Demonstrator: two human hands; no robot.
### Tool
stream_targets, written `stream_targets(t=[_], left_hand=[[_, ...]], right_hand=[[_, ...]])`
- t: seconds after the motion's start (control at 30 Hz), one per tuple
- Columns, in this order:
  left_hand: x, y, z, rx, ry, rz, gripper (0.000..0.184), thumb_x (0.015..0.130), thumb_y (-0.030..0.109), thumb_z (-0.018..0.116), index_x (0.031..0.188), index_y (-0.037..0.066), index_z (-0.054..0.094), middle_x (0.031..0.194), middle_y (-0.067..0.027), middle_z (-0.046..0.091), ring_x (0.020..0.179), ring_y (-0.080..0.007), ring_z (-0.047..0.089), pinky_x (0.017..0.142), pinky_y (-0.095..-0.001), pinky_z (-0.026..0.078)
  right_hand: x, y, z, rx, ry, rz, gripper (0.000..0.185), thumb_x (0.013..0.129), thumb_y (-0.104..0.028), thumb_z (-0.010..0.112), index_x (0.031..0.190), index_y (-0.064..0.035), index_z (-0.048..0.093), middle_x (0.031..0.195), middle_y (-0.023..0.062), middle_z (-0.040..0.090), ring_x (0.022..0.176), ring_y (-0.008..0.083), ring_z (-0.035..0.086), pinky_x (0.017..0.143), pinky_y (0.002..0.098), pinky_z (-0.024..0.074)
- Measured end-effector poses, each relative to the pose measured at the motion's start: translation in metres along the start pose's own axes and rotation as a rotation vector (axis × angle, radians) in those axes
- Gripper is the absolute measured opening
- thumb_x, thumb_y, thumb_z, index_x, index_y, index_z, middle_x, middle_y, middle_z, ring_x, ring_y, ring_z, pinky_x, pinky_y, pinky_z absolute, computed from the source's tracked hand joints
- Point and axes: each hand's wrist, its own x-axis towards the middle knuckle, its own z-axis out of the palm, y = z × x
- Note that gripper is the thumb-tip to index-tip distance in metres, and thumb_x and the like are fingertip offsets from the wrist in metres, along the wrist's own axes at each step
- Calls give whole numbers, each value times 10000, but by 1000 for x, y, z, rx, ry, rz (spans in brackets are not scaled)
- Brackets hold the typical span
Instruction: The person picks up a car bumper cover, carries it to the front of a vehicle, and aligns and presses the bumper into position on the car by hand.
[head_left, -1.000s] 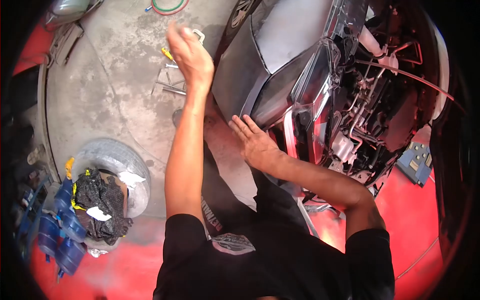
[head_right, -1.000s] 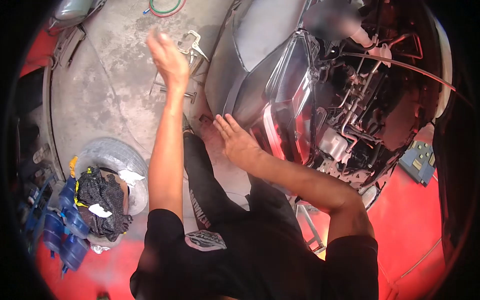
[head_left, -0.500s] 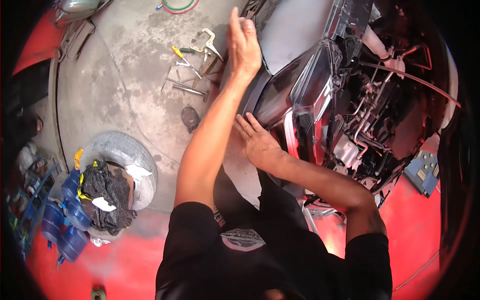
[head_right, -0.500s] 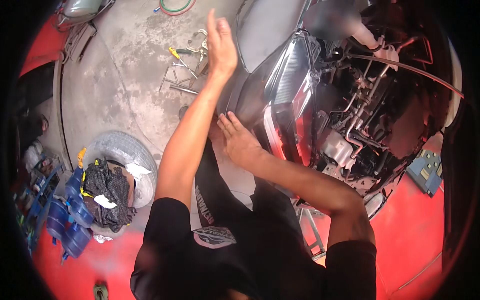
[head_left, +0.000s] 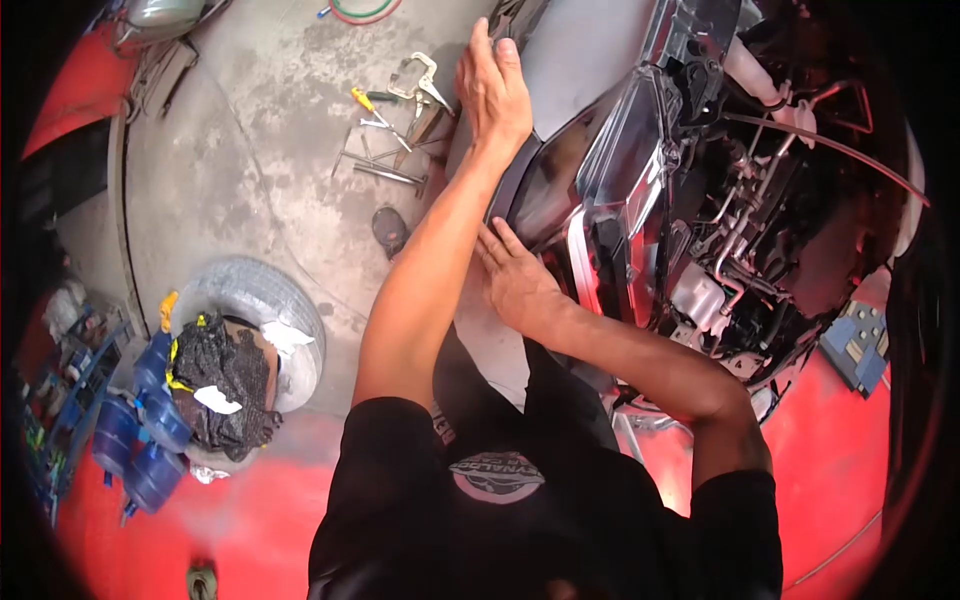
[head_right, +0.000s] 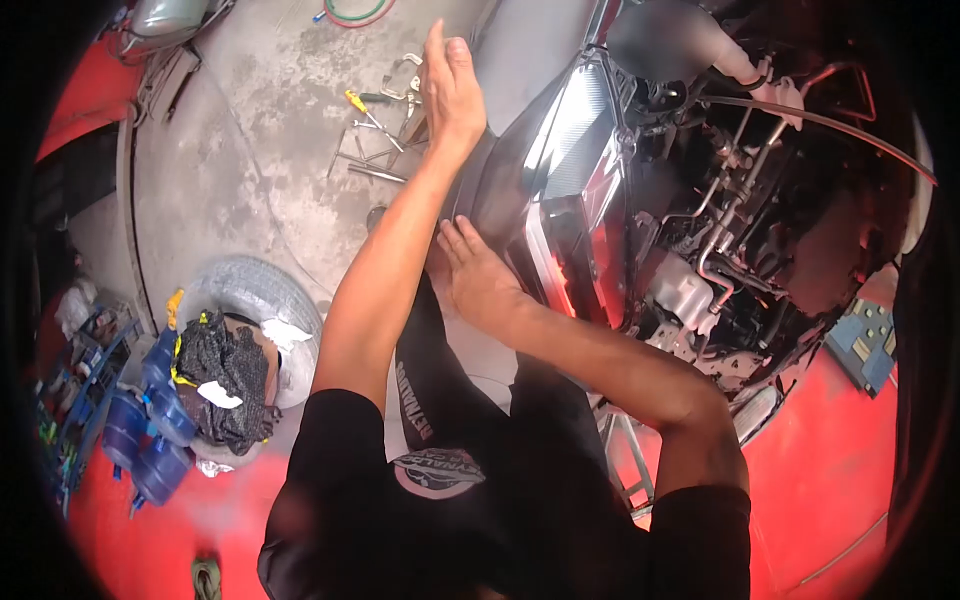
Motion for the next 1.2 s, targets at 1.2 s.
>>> stream_targets(t=[1.2], left_hand=[[-155,-59,-77,-38,-204,-5,524,1012,358,568,1489,150,505,1482,-264,446,1289,-468,473,1091,-503,398]], right_hand=[[-21,-51,88,264,180,-36,504,959,-209,480,1372,69,556,1572,203,397,1511,336,284,1264,468,172]])
